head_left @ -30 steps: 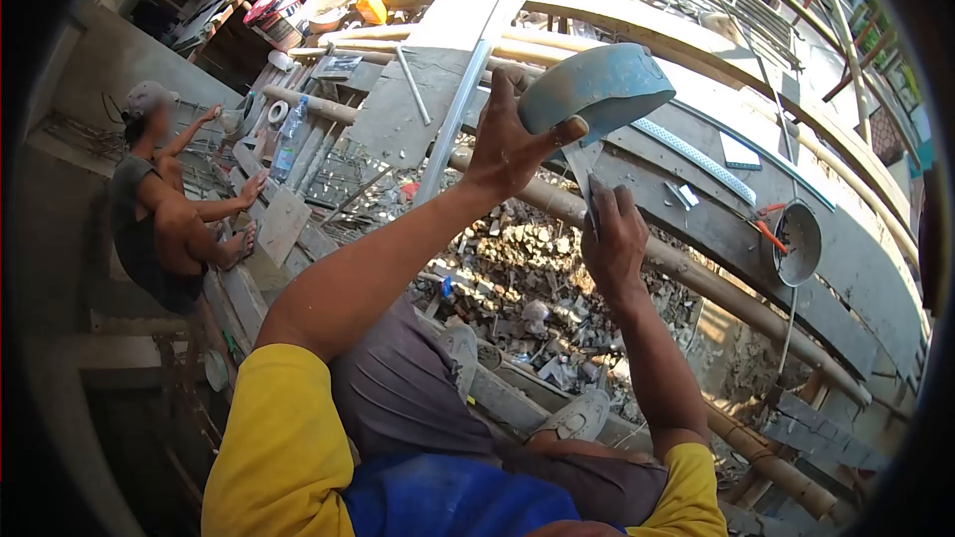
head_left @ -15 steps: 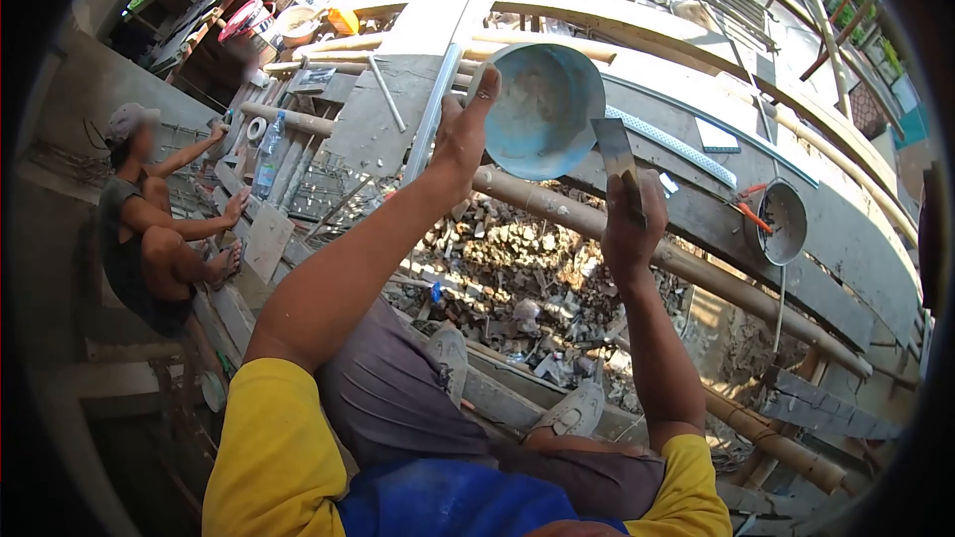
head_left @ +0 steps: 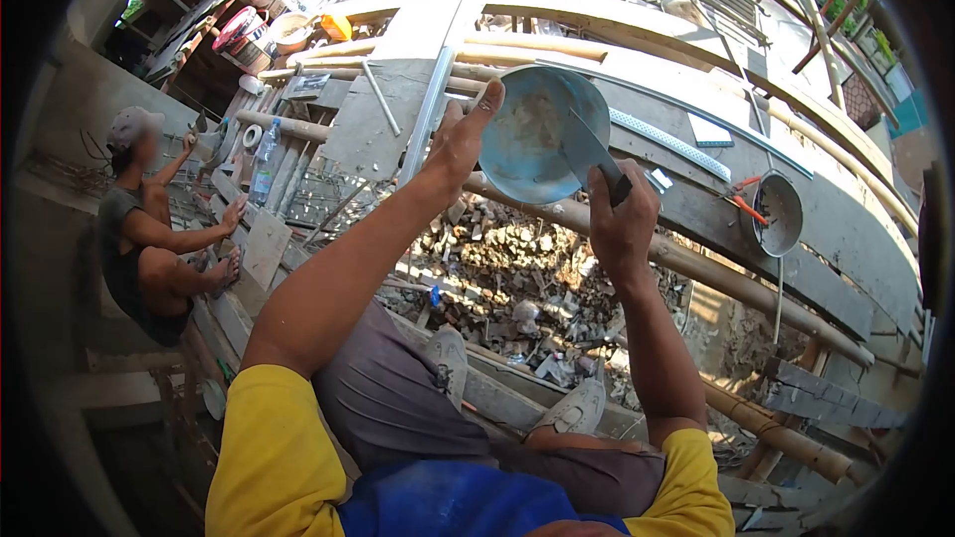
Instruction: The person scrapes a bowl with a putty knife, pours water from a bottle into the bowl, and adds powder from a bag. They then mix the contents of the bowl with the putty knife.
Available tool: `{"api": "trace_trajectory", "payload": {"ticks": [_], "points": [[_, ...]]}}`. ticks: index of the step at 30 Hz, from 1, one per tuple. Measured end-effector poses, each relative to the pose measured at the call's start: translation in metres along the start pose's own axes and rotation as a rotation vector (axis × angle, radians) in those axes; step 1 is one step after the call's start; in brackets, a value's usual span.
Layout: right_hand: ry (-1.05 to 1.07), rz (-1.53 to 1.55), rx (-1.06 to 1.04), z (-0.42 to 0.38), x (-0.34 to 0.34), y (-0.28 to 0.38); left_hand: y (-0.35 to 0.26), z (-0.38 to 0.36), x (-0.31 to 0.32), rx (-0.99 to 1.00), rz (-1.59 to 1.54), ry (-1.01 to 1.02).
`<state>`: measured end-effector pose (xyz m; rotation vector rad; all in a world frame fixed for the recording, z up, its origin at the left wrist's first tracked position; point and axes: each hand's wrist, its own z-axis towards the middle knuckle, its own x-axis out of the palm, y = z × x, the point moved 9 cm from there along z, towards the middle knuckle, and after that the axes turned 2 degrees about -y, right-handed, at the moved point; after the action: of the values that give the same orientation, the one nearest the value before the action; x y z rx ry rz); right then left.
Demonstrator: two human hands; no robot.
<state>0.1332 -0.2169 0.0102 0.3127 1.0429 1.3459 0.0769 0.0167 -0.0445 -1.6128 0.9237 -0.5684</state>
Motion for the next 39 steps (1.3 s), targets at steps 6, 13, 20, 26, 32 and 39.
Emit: {"api": "trace_trajectory", "payload": {"ticks": [6,13,20,26,32,39], "points": [[0.026,-0.218,0.124,0.005,0.008,-0.017,-0.033,-0.037,0.024,0.219,0.406,0.067],[0.457,-0.101,-0.174,-0.029,0.058,0.03,-0.023,-0.021,0.024,0.176,0.302,0.095],[0.068,-0.124,-0.349,-0.023,0.022,0.017,-0.03,-0.017,-0.016,0.197,0.223,-0.231],[-0.112,-0.221,-0.324,-0.03,0.002,0.027,-0.032,-0.012,-0.022,0.257,0.418,-0.3],[0.297,0.071,-0.072,-0.033,0.051,-0.03,-0.029,-0.007,-0.022,0.309,0.362,-0.282],[-0.02,0.676,0.958,-0.078,0.052,-0.216,-0.032,-0.013,-0.043,0.321,0.377,-0.372]]}}
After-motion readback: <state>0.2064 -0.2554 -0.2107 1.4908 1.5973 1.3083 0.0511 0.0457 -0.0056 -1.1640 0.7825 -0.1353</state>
